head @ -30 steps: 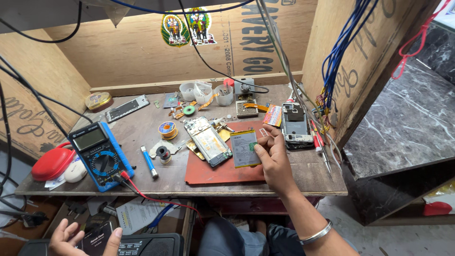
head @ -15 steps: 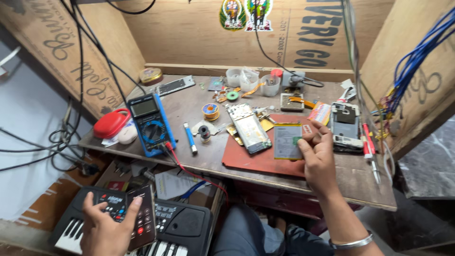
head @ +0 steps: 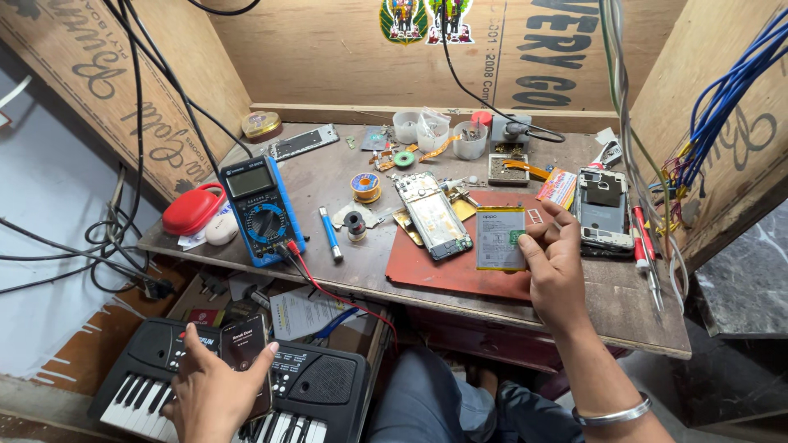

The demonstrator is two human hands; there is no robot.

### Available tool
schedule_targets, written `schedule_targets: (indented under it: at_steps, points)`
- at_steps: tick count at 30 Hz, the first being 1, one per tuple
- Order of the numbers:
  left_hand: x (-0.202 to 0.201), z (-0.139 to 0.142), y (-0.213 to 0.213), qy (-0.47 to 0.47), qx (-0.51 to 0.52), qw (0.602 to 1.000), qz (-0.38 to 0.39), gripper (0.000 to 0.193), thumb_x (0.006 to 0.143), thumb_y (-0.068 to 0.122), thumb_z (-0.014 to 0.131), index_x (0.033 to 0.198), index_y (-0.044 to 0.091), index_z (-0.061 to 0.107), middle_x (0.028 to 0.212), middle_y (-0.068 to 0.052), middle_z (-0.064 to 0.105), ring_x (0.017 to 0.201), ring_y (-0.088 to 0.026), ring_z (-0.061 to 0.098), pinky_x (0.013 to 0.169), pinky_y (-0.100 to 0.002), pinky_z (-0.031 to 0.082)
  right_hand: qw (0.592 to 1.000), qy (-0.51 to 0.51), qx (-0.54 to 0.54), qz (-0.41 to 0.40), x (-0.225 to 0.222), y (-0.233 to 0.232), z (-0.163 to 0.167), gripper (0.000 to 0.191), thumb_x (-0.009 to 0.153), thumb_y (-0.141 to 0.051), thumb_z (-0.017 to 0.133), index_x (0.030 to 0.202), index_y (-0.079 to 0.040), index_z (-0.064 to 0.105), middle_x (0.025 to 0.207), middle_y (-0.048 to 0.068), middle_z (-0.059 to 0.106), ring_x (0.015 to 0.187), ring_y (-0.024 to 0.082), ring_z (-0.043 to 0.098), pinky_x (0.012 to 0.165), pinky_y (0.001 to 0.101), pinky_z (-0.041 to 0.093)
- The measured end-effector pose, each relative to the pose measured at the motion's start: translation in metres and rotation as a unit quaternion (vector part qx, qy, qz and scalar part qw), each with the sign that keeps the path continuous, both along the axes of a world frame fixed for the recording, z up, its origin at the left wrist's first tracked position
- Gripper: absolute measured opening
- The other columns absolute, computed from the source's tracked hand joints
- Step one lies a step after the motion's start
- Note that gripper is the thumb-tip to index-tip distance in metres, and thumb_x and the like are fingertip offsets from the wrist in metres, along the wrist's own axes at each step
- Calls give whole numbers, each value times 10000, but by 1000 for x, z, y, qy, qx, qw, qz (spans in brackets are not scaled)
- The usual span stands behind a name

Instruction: The person holds a disassembled phone in one hand and peels the old battery off its back, then bends and flexes the removed battery pack. They open a drawer under the bench, rummage through battery packs, place the old battery on the mat, and press a battery into the phone body, working over a cluttered repair bench with a multimeter and other phone parts.

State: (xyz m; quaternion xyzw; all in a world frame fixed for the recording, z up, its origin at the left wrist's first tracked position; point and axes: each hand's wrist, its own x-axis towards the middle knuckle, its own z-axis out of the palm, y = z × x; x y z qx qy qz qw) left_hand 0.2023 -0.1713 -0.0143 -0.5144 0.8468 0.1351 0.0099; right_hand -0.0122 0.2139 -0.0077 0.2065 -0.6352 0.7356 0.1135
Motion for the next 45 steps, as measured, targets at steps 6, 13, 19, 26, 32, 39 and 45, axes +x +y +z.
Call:
schedule_targets:
  at_steps: [6,13,19,26,32,39,45]
  points:
    - [-11,-5,1,3,-22,1000,-13,1325,720,687,743,1652,164,-39,1537,-210,444,1413,-421,415,1103,-642,302,1000,-12,3,-6,0,0,-1,530,1020,-11,479,1506,-8,266,1069,90,591,991,139,632,908,321,593]
    - [-19,-1,5,-12,-28,999,-7,1371,713,634,786,1710,191,-45,1491,-206,538,1350,-413,531,1125,-616,335,1000,-22,-10,-2,2,-1,1,536,1008,-15,483,1501,-3,270,1057,82,585,960,145,626,853,326,597]
    - [-26,-14,-16,19,-12,1000,-20,1430,613,542,880,1672,218,-25,1590,-138,444,1373,-399,514,1119,-644,332,1000,-25,-6,-2,3,0,5,540,998,-22,482,1495,1,272,1051,82,583,969,151,628,859,322,598]
    - [-34,-60,-50,41,-26,998,-41,1476,576,525,923,1650,181,-29,1592,-220,350,1466,-435,328,1146,-657,295,1000,-22,2,-6,3,1,3,531,1004,-27,485,1496,-4,286,1048,85,578,977,150,622,890,321,577]
    - [-36,-99,-75,39,-58,995,-67,1492,584,533,908,1685,128,-13,1521,-284,435,1454,-432,376,1229,-556,276,1000,-29,1,-7,3,1,2,531,993,-30,484,1486,-10,287,1036,76,581,970,145,622,884,326,577]
    - [-29,-84,-53,85,-183,975,-98,1478,540,668,908,1668,69,165,1382,-318,555,1366,-424,460,1236,-514,232,1000,-14,11,-9,4,1,4,531,1008,-24,478,1503,-8,286,1052,84,580,1005,149,618,942,319,556]
    - [-54,8,33,317,-146,903,-251,1029,691,456,833,1539,91,380,1282,-129,618,1233,-344,525,1124,-536,374,1000,-27,11,-7,4,1,5,527,1001,-29,472,1492,-9,281,1055,82,584,1002,151,629,913,335,581]
